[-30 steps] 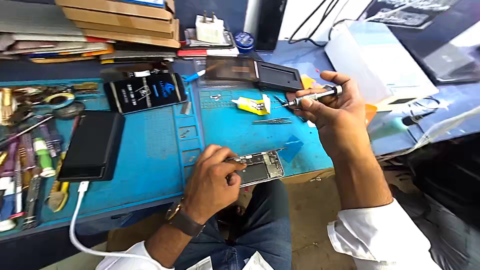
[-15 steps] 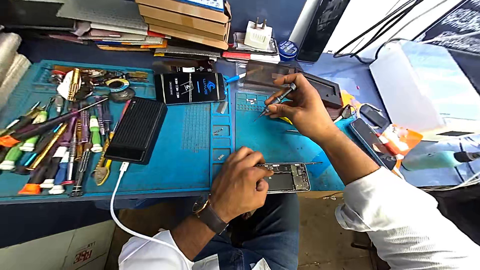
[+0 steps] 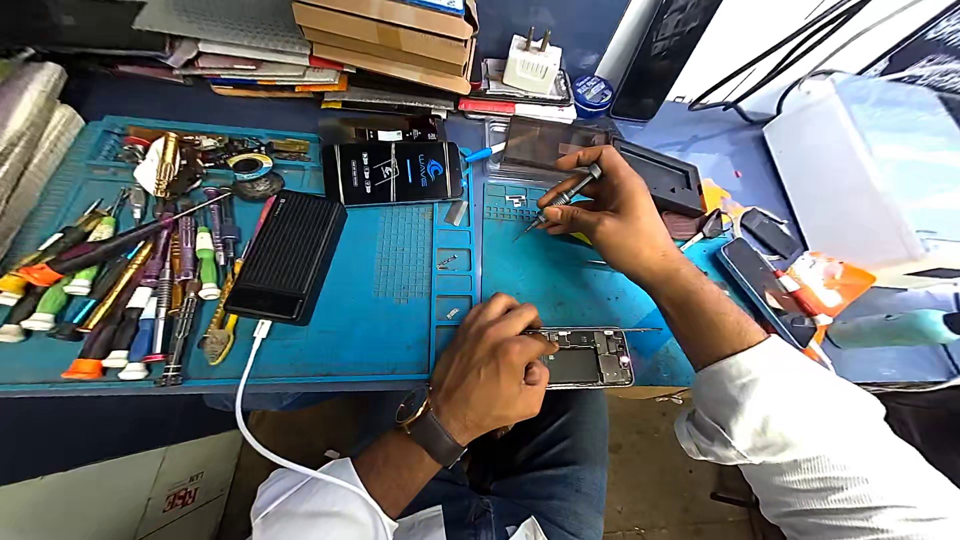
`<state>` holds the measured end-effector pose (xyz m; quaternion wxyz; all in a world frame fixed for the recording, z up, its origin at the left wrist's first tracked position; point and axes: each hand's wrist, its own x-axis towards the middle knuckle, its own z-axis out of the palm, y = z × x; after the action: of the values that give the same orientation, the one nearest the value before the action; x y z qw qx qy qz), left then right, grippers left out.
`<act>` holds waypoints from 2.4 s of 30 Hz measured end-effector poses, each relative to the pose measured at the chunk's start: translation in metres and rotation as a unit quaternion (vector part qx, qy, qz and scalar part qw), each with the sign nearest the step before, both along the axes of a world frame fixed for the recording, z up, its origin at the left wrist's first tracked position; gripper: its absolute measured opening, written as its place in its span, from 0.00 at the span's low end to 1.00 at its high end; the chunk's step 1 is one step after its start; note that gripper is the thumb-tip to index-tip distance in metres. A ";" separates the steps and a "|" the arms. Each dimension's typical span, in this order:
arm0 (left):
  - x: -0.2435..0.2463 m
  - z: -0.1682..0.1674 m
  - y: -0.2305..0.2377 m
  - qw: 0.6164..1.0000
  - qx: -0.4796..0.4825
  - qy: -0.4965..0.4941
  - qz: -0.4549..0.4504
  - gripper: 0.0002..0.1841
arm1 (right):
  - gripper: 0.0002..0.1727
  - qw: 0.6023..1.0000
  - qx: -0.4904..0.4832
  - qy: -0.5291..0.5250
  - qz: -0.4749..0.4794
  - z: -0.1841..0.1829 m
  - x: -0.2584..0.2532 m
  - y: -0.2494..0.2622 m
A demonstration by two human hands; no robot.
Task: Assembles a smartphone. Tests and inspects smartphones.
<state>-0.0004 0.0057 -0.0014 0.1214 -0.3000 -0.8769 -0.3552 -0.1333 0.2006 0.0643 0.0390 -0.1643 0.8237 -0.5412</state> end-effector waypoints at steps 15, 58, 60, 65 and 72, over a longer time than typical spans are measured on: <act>-0.001 0.000 -0.003 1.000 -0.001 -0.004 -0.022 0.12 | 0.27 0.938 -0.228 0.095 -0.245 0.031 0.158 0.055; -0.002 0.003 -0.003 1.000 0.005 -0.011 -0.021 0.07 | 0.34 0.883 -0.187 0.194 -0.385 -0.061 0.194 -0.033; -0.001 0.003 -0.003 1.000 0.005 -0.011 -0.021 0.08 | 0.34 0.884 -0.185 0.194 -0.382 -0.063 0.194 -0.033; -0.001 0.002 -0.003 1.000 0.006 -0.009 -0.022 0.08 | 0.34 0.884 -0.185 0.194 -0.384 -0.064 0.194 -0.033; -0.004 0.000 -0.003 1.000 0.006 -0.003 -0.019 0.08 | 0.34 0.883 -0.180 0.198 -0.386 -0.065 0.194 -0.032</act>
<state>-0.0039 0.0028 -0.0018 0.1139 -0.3151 -0.8692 -0.3636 0.0604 0.1684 -0.0005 -0.3672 0.0582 0.7012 -0.6083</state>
